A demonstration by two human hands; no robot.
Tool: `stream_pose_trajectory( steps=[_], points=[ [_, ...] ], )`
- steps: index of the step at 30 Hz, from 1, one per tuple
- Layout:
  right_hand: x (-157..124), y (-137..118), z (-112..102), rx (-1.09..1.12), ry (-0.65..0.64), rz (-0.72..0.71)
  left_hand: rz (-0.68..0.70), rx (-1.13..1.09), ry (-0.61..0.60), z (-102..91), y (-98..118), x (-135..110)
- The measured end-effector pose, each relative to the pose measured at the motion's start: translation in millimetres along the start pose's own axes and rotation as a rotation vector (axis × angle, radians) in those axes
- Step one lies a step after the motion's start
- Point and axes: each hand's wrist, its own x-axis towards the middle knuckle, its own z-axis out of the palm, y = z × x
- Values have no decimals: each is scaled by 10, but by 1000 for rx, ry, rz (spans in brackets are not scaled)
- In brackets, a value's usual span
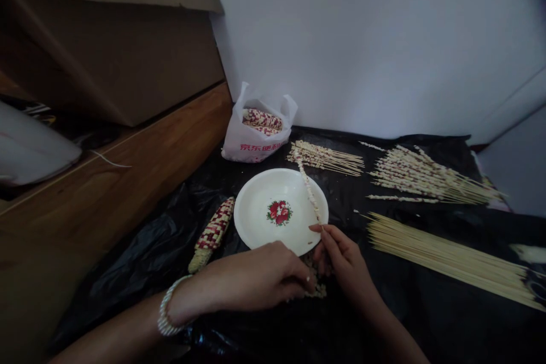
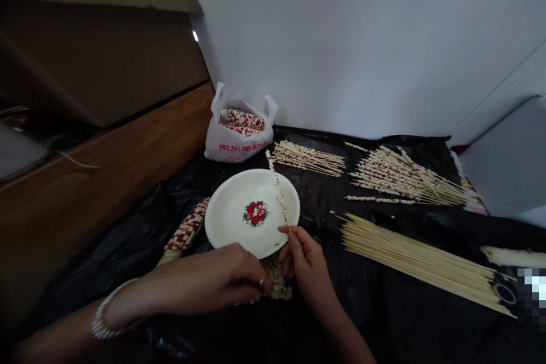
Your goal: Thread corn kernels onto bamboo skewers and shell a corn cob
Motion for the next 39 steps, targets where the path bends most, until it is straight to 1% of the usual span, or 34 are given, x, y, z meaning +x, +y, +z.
stream_pose_trajectory(
  steps=[1, 3, 6, 9, 12, 13, 16, 18, 20, 23, 26, 29, 33, 37, 39],
  points=[
    [-3, -2, 2, -1, 1, 1, -5, -2, -12, 35, 0, -29],
    [-5, -2, -1, -4, 1, 3, -12, -9, 4, 95, -7, -61],
    [0, 0, -24, -18, -4, 0, 21, -45, 93, 141, -14, -38],
    [3, -1, -57, -36, 4, -16, 54, -80, 174, 116, -31, 38],
    [-13, -9, -79, -39, 20, -39, 63, -185, 237, 8, -110, 137],
    [-22, -14, -81, -34, 23, -46, 55, -246, 284, -42, -157, 170],
    [-44, -34, -77, -6, 30, -60, -30, -459, 532, -188, -332, 258],
    [-50, -56, -83, 26, 43, -61, -41, -560, 625, -239, -434, 298],
    [-47, -88, -109, 77, 65, -54, -25, -635, 618, -236, -488, 327],
    [-34, -168, -207, 179, 90, -25, -6, -644, 546, -167, -478, 363],
    [-2, -299, -369, 245, 102, 16, 22, -625, 515, -97, -434, 402],
    [92, -463, -541, 242, 121, 52, 42, -604, 493, -61, -430, 444],
    [347, -606, -660, 202, 134, 38, 33, -560, 486, -39, -469, 471],
    [690, -595, -703, 108, 123, 37, -11, -475, 429, -19, -480, 446],
    [888, -576, -783, 13, 126, 60, -34, -411, 385, -15, -465, 423]
  ],
)
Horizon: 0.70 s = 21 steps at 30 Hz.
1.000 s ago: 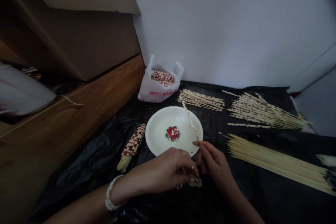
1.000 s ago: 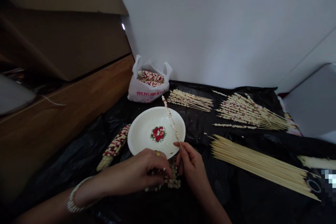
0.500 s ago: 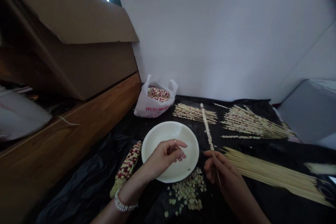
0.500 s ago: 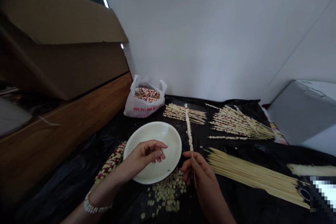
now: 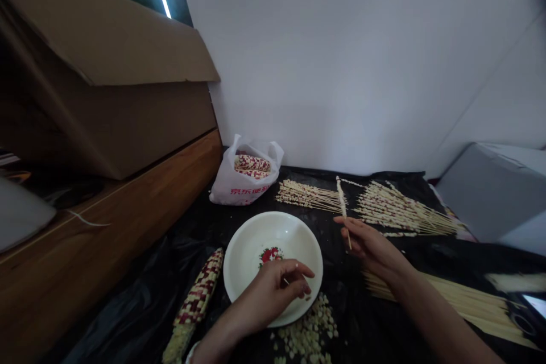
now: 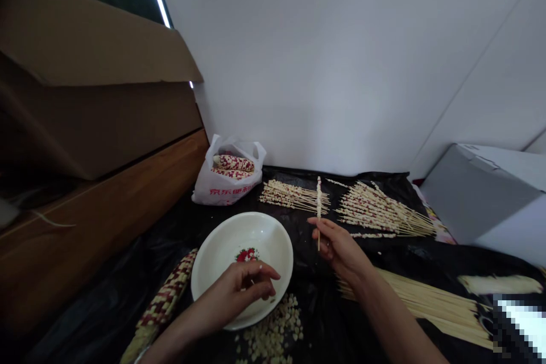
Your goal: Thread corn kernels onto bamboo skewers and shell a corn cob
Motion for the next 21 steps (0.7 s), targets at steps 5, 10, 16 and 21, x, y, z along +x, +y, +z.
stream_pose_trajectory(
  steps=[5, 10, 16, 21],
  points=[
    [549, -90, -322, -350, 100, 30, -12, 143, -3, -6, 54, -39],
    [904, -187, -468, -813, 152, -46, -21, 135, 0, -17, 39, -50],
    [1145, -129, -223, -1353, 116, -194, -35, 173, 19, -10, 37, -89],
    [1298, -121, -40, -1635, 66, -255, -70, 158, 18, -9, 30, -98]
  ],
)
